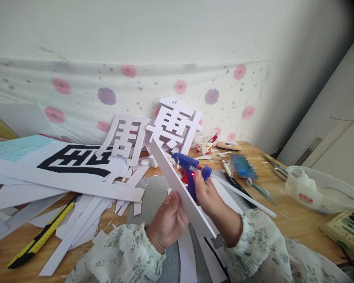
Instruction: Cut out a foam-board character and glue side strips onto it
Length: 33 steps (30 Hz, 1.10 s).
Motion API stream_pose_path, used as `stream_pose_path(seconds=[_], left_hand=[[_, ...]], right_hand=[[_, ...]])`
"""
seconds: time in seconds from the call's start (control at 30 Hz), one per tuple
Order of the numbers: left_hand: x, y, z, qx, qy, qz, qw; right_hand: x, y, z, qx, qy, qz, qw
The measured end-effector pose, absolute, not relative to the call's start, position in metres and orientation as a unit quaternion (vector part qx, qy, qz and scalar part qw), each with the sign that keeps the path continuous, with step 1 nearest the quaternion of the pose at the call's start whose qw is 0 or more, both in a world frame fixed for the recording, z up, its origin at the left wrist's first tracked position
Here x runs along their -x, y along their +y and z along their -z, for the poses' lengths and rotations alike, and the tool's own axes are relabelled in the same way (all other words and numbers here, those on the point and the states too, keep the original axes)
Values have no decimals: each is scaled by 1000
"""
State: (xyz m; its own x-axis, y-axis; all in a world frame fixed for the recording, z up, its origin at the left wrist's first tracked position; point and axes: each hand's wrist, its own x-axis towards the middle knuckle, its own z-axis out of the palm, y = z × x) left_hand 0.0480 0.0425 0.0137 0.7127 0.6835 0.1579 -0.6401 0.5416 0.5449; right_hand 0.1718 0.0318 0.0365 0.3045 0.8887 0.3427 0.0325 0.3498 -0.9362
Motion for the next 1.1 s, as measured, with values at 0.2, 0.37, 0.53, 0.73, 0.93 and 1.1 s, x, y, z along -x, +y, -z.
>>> stream_pose_path(seconds=[0.2,0.37,0.53,0.73,0.93,1.1], left_hand=[[-43,47,-16,-285,56,-409,865],[-41,51,-18,-279,66,-428,857],[-43,49,-15,-275,92,-422,859],[-43,49,-17,-286,86,-414,860],[-43,48,-18,-295,83,-404,862],[-45,49,-13,-285,66,-405,866]], right_hand=[[-190,15,-40,432,-524,-382,626],[-204,-8,-31,332,-422,-317,781],[-204,-11,-33,341,-390,-263,814],[-198,-7,-38,352,-359,-254,826],[-190,1,-35,363,-304,-232,850],[-186,7,-24,365,-357,-313,801]])
